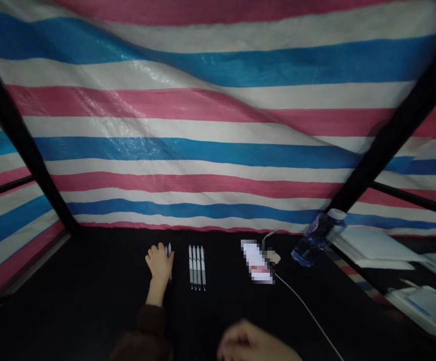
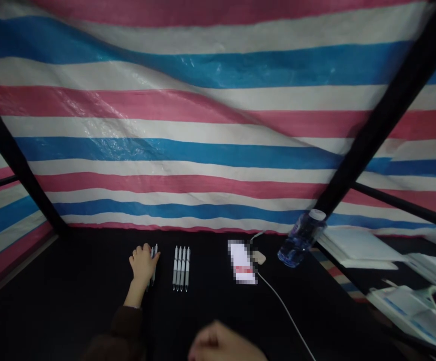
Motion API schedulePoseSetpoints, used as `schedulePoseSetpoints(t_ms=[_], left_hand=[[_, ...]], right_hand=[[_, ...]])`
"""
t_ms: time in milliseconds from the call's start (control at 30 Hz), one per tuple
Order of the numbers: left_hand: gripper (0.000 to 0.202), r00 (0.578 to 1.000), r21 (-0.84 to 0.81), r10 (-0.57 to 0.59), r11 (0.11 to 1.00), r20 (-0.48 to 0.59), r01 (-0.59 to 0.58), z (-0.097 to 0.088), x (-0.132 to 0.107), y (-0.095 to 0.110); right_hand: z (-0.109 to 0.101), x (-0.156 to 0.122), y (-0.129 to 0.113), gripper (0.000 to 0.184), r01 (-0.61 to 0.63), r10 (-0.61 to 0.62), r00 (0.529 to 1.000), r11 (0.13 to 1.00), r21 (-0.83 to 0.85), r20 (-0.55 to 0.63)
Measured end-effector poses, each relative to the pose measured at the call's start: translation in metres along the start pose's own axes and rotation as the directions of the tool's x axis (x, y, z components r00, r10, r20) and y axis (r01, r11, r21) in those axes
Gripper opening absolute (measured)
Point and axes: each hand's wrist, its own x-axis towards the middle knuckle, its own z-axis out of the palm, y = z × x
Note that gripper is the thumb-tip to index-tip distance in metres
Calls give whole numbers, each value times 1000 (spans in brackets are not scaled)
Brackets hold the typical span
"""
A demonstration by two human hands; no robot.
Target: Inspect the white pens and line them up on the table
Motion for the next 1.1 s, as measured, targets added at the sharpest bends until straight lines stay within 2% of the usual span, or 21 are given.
schedulePoseSetpoints(t_ms=[33,67,100,133,200,233,267,300,367,467,533,600,633,700,767,833,933,1000,1100], left_hand=[[30,1000,2,3,1000,-4,-3,1,0,1],[30,1000,6,11,1000,-11,-11,3,-1,1],[30,1000,12,18,1000,-21,-18,5,-1,2],[29,999,18,30,999,-30,-29,6,-1,2],[27,997,30,55,998,-50,-54,10,-2,3],[27,996,35,66,997,-65,-64,13,-3,4],[27,994,42,74,997,-75,-71,15,-3,4],[27,993,48,78,996,-85,-75,17,-4,5],[26,989,53,92,995,-115,-86,21,-4,5],[28,980,26,109,994,-164,-106,26,-2,6],[31,977,-51,79,995,-200,-91,28,1,5],[31,974,-231,16,970,-227,-70,29,5,3],[30,972,-364,-24,929,-233,-64,29,6,2],[29,968,-657,-109,751,-226,-69,29,9,2],[30,965,-866,-198,497,-171,-52,30,11,4],[34,975,-976,-219,216,-45,3,29,12,9],[38,977,-975,-123,-162,173,152,27,13,17],[37,951,-921,-108,-300,290,247,25,15,21],[29,922,-873,-96,-371,375,316,21,16,24]], right_hand=[[-13,18,-3,41,23,-13,997,991,133,-70],[-25,38,-5,43,88,-42,979,969,229,-199],[-38,59,-6,44,177,-68,929,945,277,-364],[-49,79,-7,44,271,-87,840,923,274,-536],[-66,114,-5,41,428,-123,598,885,186,-792],[-71,128,-3,41,468,-136,504,873,137,-853],[-76,140,0,40,486,-150,432,869,89,-890],[-79,149,3,40,491,-160,380,869,52,-911],[-83,160,10,41,474,-165,327,881,10,-930],[-84,167,17,42,438,-164,316,899,-10,-935],[-85,167,19,43,421,-169,328,907,-16,-929],[-85,167,19,44,417,-181,348,909,-21,-920],[-85,167,18,45,419,-186,356,908,-21,-916],[-86,166,17,46,428,-177,365,904,-4,-914],[-86,166,16,48,433,-140,373,900,39,-917],[-87,166,15,49,441,-108,386,894,80,-916],[-87,165,14,51,459,-89,400,881,115,-912],[-86,163,13,53,472,-82,407,872,132,-910],[-84,159,10,55,491,-75,429,856,163,-900]])
